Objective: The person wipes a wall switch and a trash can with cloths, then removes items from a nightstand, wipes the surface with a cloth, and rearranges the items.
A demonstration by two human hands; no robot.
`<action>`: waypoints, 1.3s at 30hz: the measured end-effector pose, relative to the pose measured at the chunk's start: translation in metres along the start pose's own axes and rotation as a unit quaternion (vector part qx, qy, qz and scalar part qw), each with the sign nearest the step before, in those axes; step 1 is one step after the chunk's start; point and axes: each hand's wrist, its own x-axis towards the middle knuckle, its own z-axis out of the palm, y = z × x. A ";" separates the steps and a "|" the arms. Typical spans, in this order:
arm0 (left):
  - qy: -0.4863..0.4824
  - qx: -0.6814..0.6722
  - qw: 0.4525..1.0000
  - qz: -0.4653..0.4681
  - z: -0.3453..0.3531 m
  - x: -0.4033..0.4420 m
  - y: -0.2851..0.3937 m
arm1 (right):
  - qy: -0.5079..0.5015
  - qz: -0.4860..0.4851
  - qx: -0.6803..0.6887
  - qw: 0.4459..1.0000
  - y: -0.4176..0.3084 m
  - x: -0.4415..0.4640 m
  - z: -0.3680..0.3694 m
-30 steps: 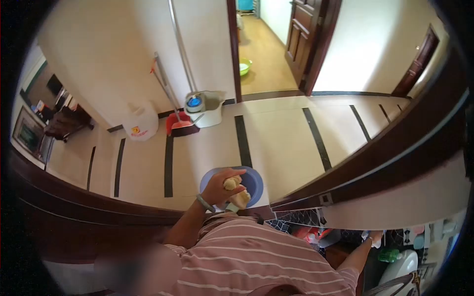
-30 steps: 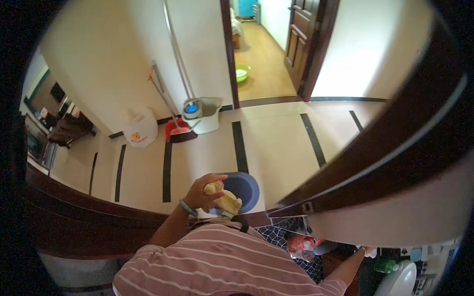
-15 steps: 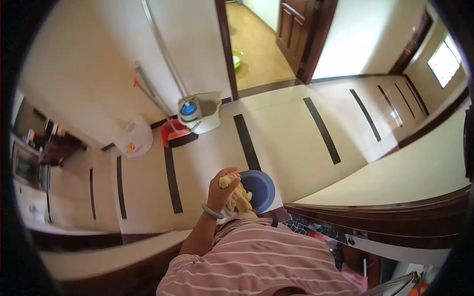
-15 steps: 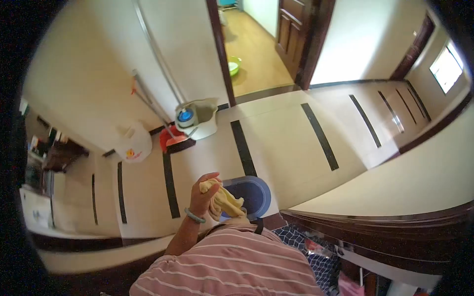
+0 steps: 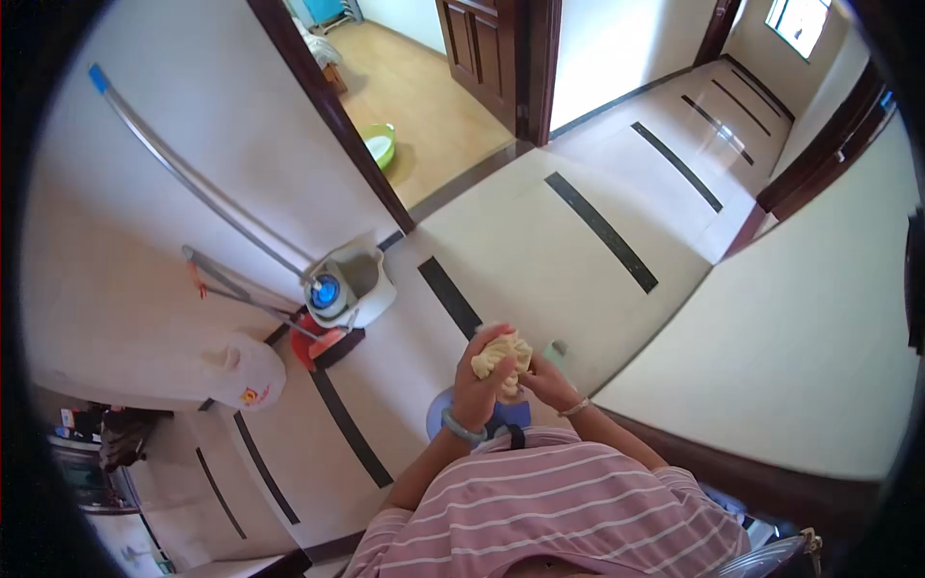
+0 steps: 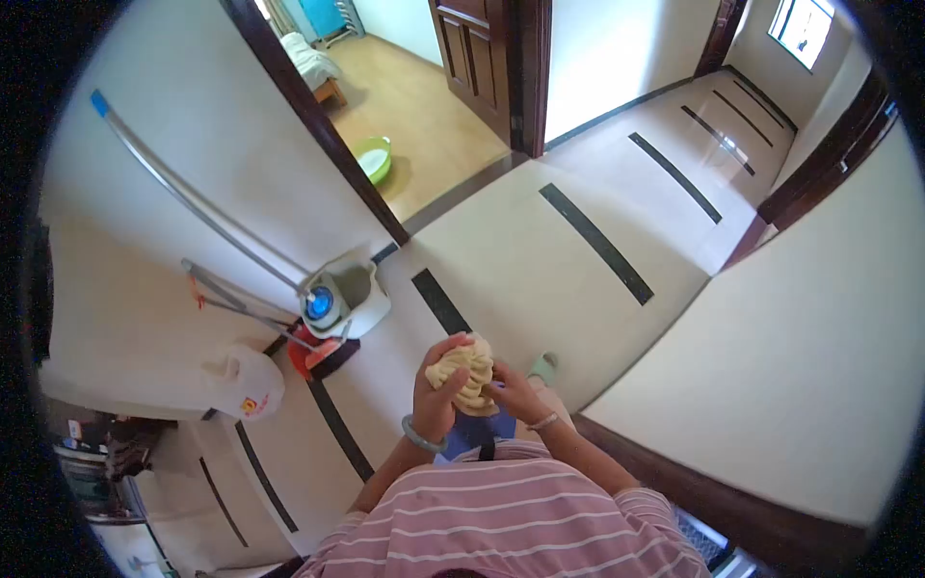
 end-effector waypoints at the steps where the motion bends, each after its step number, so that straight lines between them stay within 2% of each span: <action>1: 0.011 -0.006 1.000 -0.012 -0.006 0.017 0.000 | 0.002 0.021 -0.005 1.000 0.000 0.022 -0.008; 3: 0.039 -0.021 0.999 -0.029 -0.022 0.056 0.001 | -0.002 0.062 -0.020 0.998 0.008 0.061 -0.026; 6: 0.099 -0.076 0.992 -0.033 -0.045 0.115 0.001 | -0.056 0.068 -0.038 0.995 0.028 0.142 -0.060; 9: 0.130 -0.110 0.985 -0.036 -0.042 0.171 0.025 | -0.088 0.196 0.129 0.968 -0.003 0.201 -0.093; 10: 0.138 -0.121 0.983 -0.029 -0.039 0.190 0.030 | -0.072 0.211 0.083 0.971 -0.029 0.216 -0.103; 13: 0.149 -0.153 0.977 0.003 -0.026 0.249 0.044 | -0.067 0.172 -0.048 0.982 -0.050 0.276 -0.130; 14: 0.152 -0.170 0.973 0.020 -0.021 0.268 0.048 | -0.067 0.276 -0.068 0.956 -0.062 0.292 -0.139; 17: 0.162 -0.225 0.960 0.048 -0.019 0.324 0.047 | -0.144 0.373 0.041 0.916 -0.037 0.354 -0.155; 19: 0.140 -0.286 0.947 0.050 -0.027 0.363 0.043 | -0.174 0.281 0.082 0.940 -0.025 0.401 -0.161; 20: 0.114 -0.326 0.938 0.042 -0.035 0.383 0.039 | -0.180 0.276 0.131 0.935 -0.025 0.425 -0.165; 21: 0.087 -0.362 0.928 0.031 -0.047 0.402 0.035 | -0.184 0.272 0.183 0.927 -0.032 0.450 -0.164; 22: 0.096 -0.385 0.918 -0.016 -0.063 0.421 0.026 | -0.230 0.313 0.269 0.882 -0.029 0.484 -0.166; 25: 0.131 -0.438 0.888 -0.042 -0.097 0.499 0.021 | -0.231 0.354 0.281 0.862 -0.058 0.564 -0.191; 26: 0.153 -0.451 0.879 -0.029 -0.103 0.529 0.022 | -0.213 0.339 0.253 0.881 -0.077 0.589 -0.198; 29: 0.012 -0.504 0.858 -0.096 -0.119 0.613 0.065 | -0.167 0.308 0.188 0.917 -0.128 0.651 -0.227; 30: 0.012 -0.499 0.855 -0.141 -0.126 0.639 0.076 | -0.171 0.298 0.196 0.918 -0.142 0.671 -0.234; 33: -0.021 -0.521 0.828 -0.206 -0.139 0.714 0.085 | -0.097 0.247 0.196 0.944 -0.179 0.723 -0.247; 34: 0.037 -0.472 0.845 -0.248 -0.138 0.737 0.090 | -0.074 0.236 0.188 0.951 -0.168 0.741 -0.256; 36: 0.017 -0.482 0.844 -0.235 -0.155 0.782 0.063 | -0.039 0.258 0.219 0.940 -0.155 0.776 -0.258; 37: 0.006 -0.487 0.844 -0.224 -0.161 0.804 0.058 | -0.025 0.267 0.232 0.935 -0.175 0.797 -0.253; 38: -0.026 -0.523 0.823 -0.221 -0.167 0.823 0.052 | -0.050 0.254 0.259 0.931 -0.199 0.814 -0.257; 39: -0.043 -0.539 0.817 -0.201 -0.173 0.842 0.048 | -0.067 0.271 0.255 0.926 -0.181 0.845 -0.270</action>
